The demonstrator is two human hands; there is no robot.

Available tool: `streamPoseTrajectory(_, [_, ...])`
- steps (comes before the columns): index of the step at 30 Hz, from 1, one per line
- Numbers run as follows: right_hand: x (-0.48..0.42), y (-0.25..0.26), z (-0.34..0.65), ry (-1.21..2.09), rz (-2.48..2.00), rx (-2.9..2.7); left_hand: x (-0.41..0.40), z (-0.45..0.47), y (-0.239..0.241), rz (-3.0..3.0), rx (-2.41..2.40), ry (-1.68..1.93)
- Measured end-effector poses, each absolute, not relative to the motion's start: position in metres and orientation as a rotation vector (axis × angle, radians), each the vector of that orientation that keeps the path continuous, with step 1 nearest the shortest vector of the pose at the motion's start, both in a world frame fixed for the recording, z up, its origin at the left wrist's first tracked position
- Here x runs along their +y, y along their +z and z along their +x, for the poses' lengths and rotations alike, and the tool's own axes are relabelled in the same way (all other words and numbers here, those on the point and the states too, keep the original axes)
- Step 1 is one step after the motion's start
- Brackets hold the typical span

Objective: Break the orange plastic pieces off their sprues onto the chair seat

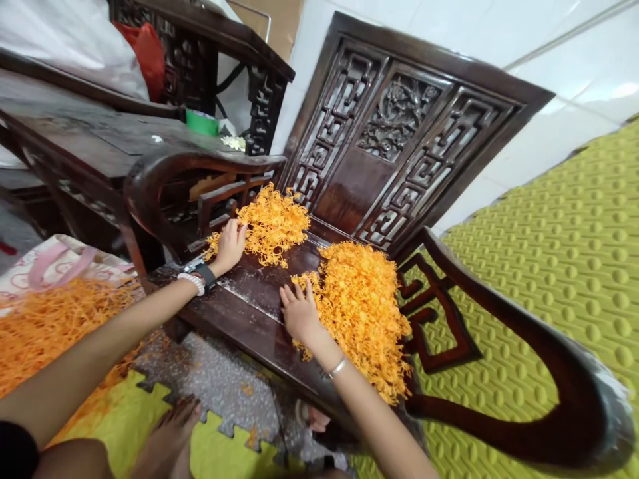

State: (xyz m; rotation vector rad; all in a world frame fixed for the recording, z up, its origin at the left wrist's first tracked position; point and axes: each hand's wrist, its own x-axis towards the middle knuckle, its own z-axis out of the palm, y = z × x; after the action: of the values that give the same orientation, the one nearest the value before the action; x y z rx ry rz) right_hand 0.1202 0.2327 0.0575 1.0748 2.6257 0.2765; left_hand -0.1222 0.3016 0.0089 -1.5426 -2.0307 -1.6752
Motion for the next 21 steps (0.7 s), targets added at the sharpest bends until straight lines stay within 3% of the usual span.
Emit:
streamPoseTrajectory(5, [0.251,0.104,0.126,0.086,1.017,2.467,0.298,-0.121,0.011,-1.44,-1.991,-1.858])
streamPoseTrajectory(10, [0.302,0.113,0.053,0.435,1.227,2.668,0.3,-0.121,0.015,-1.553,-1.966,-1.925])
streamPoseTrajectory(12, [0.33,0.104,0.024,0.424,1.397,2.616,0.3,-0.119,0.019,-1.607,-1.956,-1.903])
streamPoseTrajectory(21, [0.428,0.09,-0.014,0.313,1.507,2.514,0.267,-0.089,0.045,-1.996,-1.926,-1.335])
